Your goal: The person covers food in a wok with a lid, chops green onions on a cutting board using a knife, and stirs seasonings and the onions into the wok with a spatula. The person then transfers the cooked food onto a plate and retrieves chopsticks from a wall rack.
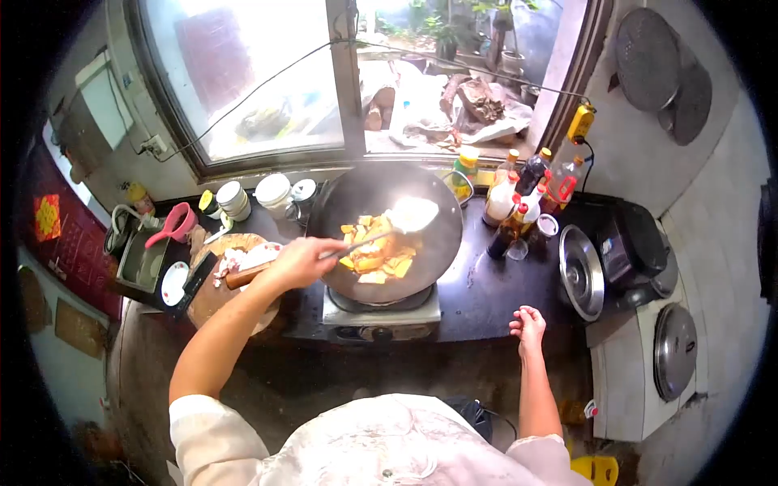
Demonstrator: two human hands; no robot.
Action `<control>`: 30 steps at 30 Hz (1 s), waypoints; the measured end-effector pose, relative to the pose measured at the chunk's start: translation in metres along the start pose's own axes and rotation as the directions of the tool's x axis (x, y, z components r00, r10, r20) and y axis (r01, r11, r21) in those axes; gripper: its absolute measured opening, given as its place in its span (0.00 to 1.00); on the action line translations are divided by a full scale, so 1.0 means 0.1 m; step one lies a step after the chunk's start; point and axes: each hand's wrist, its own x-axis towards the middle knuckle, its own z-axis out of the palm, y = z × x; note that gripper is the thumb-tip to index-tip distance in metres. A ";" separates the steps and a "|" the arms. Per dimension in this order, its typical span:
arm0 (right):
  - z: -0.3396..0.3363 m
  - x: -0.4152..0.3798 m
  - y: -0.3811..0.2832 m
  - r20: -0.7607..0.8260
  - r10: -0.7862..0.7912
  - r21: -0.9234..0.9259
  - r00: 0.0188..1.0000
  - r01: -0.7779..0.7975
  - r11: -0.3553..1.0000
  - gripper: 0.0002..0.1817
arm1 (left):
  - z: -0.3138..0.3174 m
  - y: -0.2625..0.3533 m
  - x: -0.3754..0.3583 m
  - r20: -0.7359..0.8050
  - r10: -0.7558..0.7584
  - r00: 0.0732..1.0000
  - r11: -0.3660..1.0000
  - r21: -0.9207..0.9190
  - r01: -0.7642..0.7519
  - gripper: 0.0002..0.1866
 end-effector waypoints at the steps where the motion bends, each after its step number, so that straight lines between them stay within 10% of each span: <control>1: -0.05 0.07 -0.06 0.011 0.000 -0.015 1.000 0.000 1.000 0.07 | -0.03 0.15 -0.08 0.027 -0.013 1.000 0.994 0.106 0.010 0.18; 8: -0.58 0.57 -0.05 -0.020 0.250 0.546 0.968 -0.199 0.814 0.20 | -0.29 0.30 -0.35 -0.027 0.020 0.999 0.998 0.064 -0.018 0.19; 10: -0.69 0.72 -0.08 -0.088 0.237 0.658 0.968 -0.122 0.743 0.35 | 0.03 -0.04 -0.34 -0.081 0.007 0.997 0.969 -0.245 -0.027 0.19; 13: -0.87 0.96 -0.10 -0.044 0.248 0.786 0.968 -0.120 0.606 0.38 | 0.24 0.24 -0.62 0.094 -0.355 0.930 0.669 -0.669 0.323 0.18; 16: -1.04 1.22 0.01 -0.112 0.295 0.813 0.949 -0.083 0.576 0.38 | 0.20 0.48 -0.97 0.214 -0.380 0.900 0.387 -0.847 0.364 0.20; 24: -1.33 1.73 0.26 -0.204 0.200 0.812 0.958 0.051 0.581 0.23 | 0.82 0.49 -1.51 0.114 -0.273 0.955 -0.259 -0.965 0.041 0.24; 30: -1.50 1.90 0.17 -0.393 0.217 0.682 0.893 0.125 0.721 0.04 | 0.78 0.53 -1.62 0.145 -0.428 0.892 -0.094 -0.989 0.116 0.22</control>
